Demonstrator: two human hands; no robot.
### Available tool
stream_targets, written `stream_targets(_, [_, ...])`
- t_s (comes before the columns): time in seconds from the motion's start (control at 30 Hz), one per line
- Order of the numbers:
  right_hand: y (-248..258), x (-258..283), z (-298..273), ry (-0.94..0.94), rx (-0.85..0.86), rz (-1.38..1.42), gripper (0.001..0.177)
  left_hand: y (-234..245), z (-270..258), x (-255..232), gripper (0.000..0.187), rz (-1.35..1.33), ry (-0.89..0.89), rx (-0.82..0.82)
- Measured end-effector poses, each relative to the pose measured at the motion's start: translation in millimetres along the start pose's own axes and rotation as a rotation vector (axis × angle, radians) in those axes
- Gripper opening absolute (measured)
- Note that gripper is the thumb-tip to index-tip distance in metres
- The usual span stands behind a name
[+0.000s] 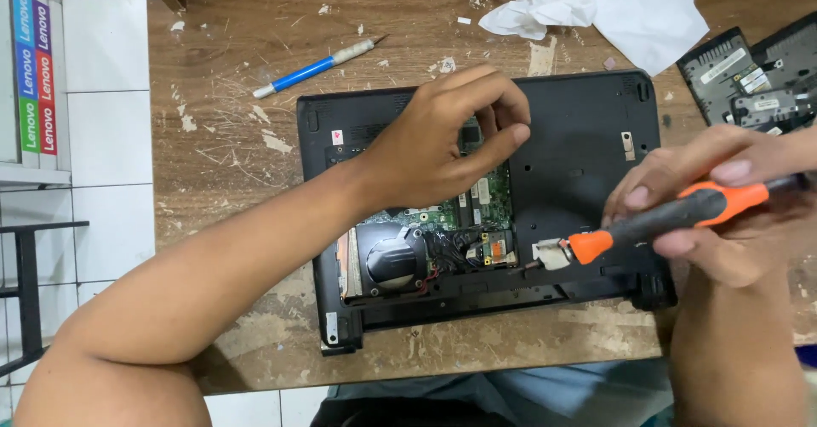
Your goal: The person uses a screwdriver to remove screws from the back panel of a disassembled laptop. They carefully unscrew multiple fasteners around the motherboard and fan area, placing the screws aside on the workbench.
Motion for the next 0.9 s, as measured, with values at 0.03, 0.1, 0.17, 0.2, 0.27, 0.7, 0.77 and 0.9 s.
stream_targets(0.03, [-6,4,1,-0.001,0.002,0.000,0.053,0,0,0,0.011,0.000,0.000,-0.002])
stream_targets(0.1, [-10,12,2,-0.018,-0.078,-0.242,0.049,0,-1,-1,0.008,-0.001,0.000,0.012])
stream_targets(0.17, [-22,17,13,0.036,-0.074,-0.331,0.049,2,0,-8,0.019,-0.047,0.007,0.047])
stream_targets(0.2, [-29,22,18,0.091,-0.072,-0.421,0.048,1,0,-12,0.030,-0.093,0.013,0.085])
stream_targets(0.27, [-40,22,13,0.035,-0.069,-0.431,0.049,1,0,-18,0.039,-0.175,-0.026,0.137])
stream_targets(0.7, [-59,-8,-6,-0.075,0.064,-0.423,0.045,-29,-12,-29,0.076,-0.060,-0.054,0.508])
stream_targets(0.77, [-59,-12,-5,-0.069,0.093,-0.419,0.045,-30,-12,-28,0.075,-0.057,-0.056,0.515])
stream_targets(0.9, [-64,-11,-1,-0.024,0.144,-0.446,0.043,-30,-13,-29,0.074,-0.065,-0.054,0.527])
Point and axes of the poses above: each hand's wrist, its own z-axis towards the middle knuckle, its own y-axis out of the back of the hand, x = y × z, the point moved 9 cm from there along z, towards the middle knuckle, and after that the axes turned 7 degrees about z, right-handed, at the moved point
